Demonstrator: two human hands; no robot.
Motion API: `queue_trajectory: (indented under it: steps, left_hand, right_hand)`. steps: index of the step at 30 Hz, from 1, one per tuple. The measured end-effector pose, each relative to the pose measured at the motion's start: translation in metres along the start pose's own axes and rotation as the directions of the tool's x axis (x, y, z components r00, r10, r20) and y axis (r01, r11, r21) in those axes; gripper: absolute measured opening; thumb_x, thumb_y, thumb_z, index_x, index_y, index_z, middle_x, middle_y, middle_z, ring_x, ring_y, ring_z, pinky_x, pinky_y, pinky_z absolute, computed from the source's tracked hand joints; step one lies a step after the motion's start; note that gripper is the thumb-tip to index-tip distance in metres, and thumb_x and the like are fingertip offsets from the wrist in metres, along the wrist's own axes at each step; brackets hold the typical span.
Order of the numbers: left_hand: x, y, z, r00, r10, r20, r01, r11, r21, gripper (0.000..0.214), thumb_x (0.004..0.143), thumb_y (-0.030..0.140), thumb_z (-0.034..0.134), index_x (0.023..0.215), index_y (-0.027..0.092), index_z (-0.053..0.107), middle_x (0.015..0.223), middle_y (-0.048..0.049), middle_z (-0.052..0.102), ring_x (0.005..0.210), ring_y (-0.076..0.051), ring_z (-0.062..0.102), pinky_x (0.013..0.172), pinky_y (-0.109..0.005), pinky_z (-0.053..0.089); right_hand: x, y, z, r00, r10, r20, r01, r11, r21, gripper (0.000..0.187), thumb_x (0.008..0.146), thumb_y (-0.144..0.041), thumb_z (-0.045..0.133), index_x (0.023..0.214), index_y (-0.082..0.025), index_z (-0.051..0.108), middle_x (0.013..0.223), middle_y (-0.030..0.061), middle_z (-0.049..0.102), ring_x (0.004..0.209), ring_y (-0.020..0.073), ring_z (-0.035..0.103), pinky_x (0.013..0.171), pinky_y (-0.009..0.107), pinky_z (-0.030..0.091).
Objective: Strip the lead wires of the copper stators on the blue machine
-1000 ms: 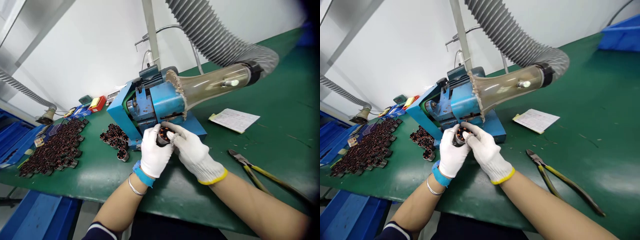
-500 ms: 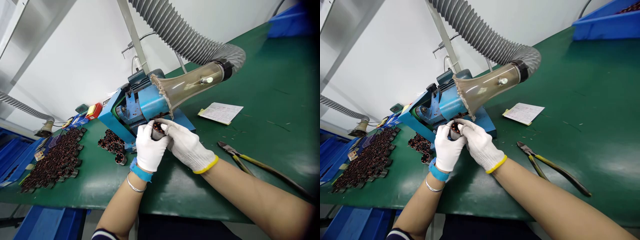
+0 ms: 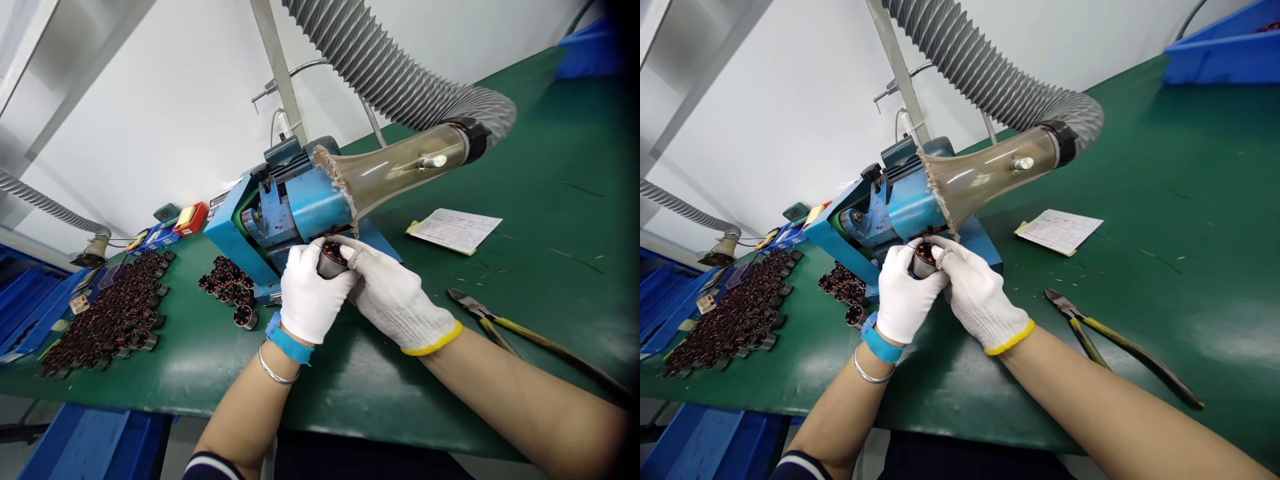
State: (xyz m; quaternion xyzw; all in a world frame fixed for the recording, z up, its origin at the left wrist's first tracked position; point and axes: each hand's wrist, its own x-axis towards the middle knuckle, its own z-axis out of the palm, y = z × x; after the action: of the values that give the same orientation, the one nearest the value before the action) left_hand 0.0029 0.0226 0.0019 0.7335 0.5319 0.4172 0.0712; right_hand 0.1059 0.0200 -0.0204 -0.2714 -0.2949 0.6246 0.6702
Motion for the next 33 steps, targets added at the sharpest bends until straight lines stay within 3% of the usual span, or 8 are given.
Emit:
queue_trajectory:
  steps: [4,7,13,20,25,29,31,33]
  left_hand:
    - [-0.016,-0.016,-0.002,0.995,0.091,-0.039,-0.095,0.990,-0.108,0.046,0.074,0.022,0.078,0.116,0.023,0.061,0.105,-0.0054,0.062,0.097,-0.023,0.066,0.086,-0.039,0.058]
    - [-0.034,-0.029,-0.007,0.994,0.099,-0.052,-0.110,0.950,-0.292,0.048,0.072,0.027,0.081,0.112,0.023,0.055,0.106,-0.0053,0.061,0.094,-0.021,0.065,0.084,-0.038,0.058]
    - [-0.048,-0.034,-0.017,0.961,-0.191,0.199,0.274,0.736,-0.619,0.052,0.069,0.020,0.078,0.112,0.024,0.048,0.100,-0.0035,0.060,0.085,-0.017,0.060,0.080,-0.034,0.055]
    - [-0.038,-0.040,-0.024,0.837,-0.178,0.516,0.545,0.336,-0.768,0.076,0.049,0.007,0.075,0.119,0.025,0.049,0.108,-0.0008,0.057,0.091,-0.017,0.058,0.088,-0.033,0.048]
    - [-0.038,-0.040,-0.023,0.801,-0.196,0.566,0.599,0.302,-0.742,0.068,0.053,0.012,0.078,0.115,0.022,0.050,0.089,0.0029,0.061,0.076,-0.014,0.058,0.082,-0.033,0.046]
    - [-0.039,-0.037,-0.023,0.811,-0.231,0.538,0.584,0.381,-0.717,0.058,0.054,0.009,0.070,0.106,0.021,0.048,0.080,0.0044,0.059,0.070,-0.015,0.060,0.078,-0.034,0.049]
    - [-0.041,-0.036,-0.022,0.865,-0.274,0.421,0.502,0.486,-0.715,0.054,0.056,0.009,0.067,0.105,0.022,0.048,0.089,0.0020,0.059,0.076,-0.016,0.062,0.081,-0.035,0.050]
    - [-0.043,-0.037,-0.021,0.921,-0.281,0.271,0.390,0.629,-0.672,0.053,0.061,0.010,0.066,0.109,0.022,0.048,0.102,-0.0019,0.058,0.087,-0.018,0.063,0.085,-0.038,0.051]
  right_hand:
    - [-0.009,0.003,-0.006,0.998,0.041,0.038,-0.035,0.988,-0.153,0.043,0.074,-0.042,0.074,0.113,-0.024,0.070,0.110,0.0065,0.075,0.110,0.0298,0.069,0.102,0.045,0.054]
    - [-0.019,0.002,-0.013,0.981,-0.044,0.187,0.120,0.900,-0.418,0.042,0.076,-0.040,0.072,0.114,-0.022,0.070,0.113,0.0094,0.073,0.109,0.0304,0.069,0.097,0.044,0.057]
    - [-0.026,-0.004,-0.021,0.825,-0.244,0.510,0.559,0.490,-0.669,0.038,0.089,-0.036,0.064,0.125,-0.023,0.066,0.121,0.0092,0.067,0.111,0.0272,0.068,0.091,0.037,0.059]
    - [-0.015,-0.007,-0.029,0.694,-0.289,0.659,0.717,0.198,-0.669,0.032,0.096,-0.018,0.051,0.125,-0.022,0.064,0.111,0.0079,0.070,0.098,0.0210,0.071,0.082,0.029,0.061]
    - [-0.014,-0.011,-0.029,0.738,-0.257,0.624,0.674,0.225,-0.704,0.027,0.091,-0.020,0.051,0.110,-0.022,0.070,0.096,0.0067,0.073,0.084,0.0226,0.072,0.074,0.033,0.060]
    - [-0.009,-0.029,-0.030,0.953,-0.254,0.165,0.274,0.489,-0.828,0.020,0.088,-0.032,0.055,0.097,-0.023,0.070,0.088,0.0072,0.074,0.076,0.0258,0.070,0.071,0.039,0.058]
    - [-0.003,-0.037,-0.032,0.972,-0.209,-0.108,0.064,0.677,-0.733,0.019,0.083,-0.031,0.057,0.095,-0.022,0.069,0.085,0.0087,0.074,0.073,0.0261,0.070,0.070,0.040,0.058]
    - [0.000,-0.038,-0.031,0.985,-0.057,-0.163,-0.068,0.737,-0.672,0.022,0.079,-0.033,0.059,0.093,-0.021,0.070,0.084,0.0098,0.074,0.074,0.0273,0.070,0.073,0.041,0.058]
